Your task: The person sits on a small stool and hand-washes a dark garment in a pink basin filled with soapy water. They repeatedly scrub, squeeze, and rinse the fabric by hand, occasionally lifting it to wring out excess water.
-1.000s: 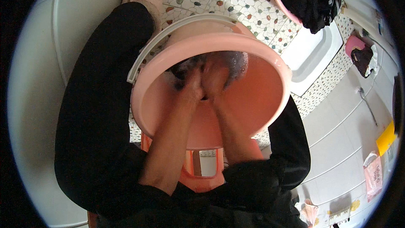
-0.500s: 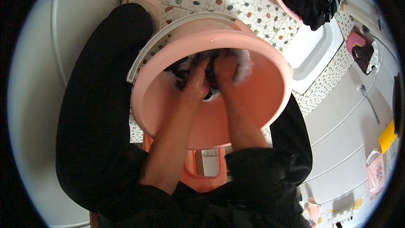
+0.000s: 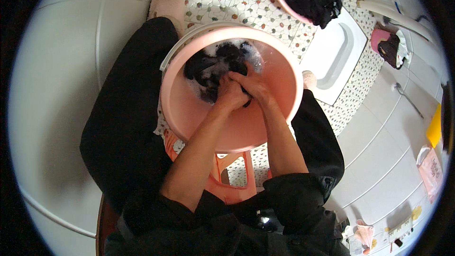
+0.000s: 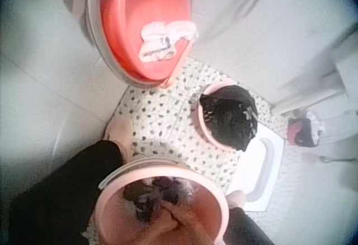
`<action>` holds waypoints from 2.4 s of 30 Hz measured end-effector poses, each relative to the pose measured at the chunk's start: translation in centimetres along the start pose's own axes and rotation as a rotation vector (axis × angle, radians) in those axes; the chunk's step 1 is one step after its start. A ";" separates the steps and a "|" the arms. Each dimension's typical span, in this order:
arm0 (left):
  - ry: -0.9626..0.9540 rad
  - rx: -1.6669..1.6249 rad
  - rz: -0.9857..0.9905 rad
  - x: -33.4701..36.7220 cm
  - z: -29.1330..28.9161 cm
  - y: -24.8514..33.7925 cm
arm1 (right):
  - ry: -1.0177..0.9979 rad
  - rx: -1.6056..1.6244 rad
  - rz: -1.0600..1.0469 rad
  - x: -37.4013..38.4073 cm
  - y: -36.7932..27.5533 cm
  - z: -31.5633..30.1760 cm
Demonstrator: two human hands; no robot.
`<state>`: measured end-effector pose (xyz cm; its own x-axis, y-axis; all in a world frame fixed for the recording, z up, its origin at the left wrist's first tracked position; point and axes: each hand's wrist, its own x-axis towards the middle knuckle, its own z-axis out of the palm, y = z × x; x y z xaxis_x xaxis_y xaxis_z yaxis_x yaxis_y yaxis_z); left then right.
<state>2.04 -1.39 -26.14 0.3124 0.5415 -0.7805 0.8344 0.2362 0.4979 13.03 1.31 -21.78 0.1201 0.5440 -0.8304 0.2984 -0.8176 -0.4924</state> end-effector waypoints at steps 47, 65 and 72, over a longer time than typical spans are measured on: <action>-0.054 -2.066 -0.550 2.5 5.7 -4.7 | 0.427 -0.417 0.066 6.2 2.1 4.8; -0.070 -1.988 -0.641 2.3 1.7 -1.7 | 0.283 -0.443 -0.023 6.4 3.6 5.2; -0.027 -2.254 -0.508 4.0 5.8 -6.1 | 0.364 -0.260 -0.353 4.3 2.7 5.3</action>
<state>0.81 -5.33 -34.52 0.3345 0.1674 -0.9274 -0.8310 0.5165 -0.2065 9.33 0.46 -28.07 0.2758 0.8435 -0.4609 0.5974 -0.5261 -0.6053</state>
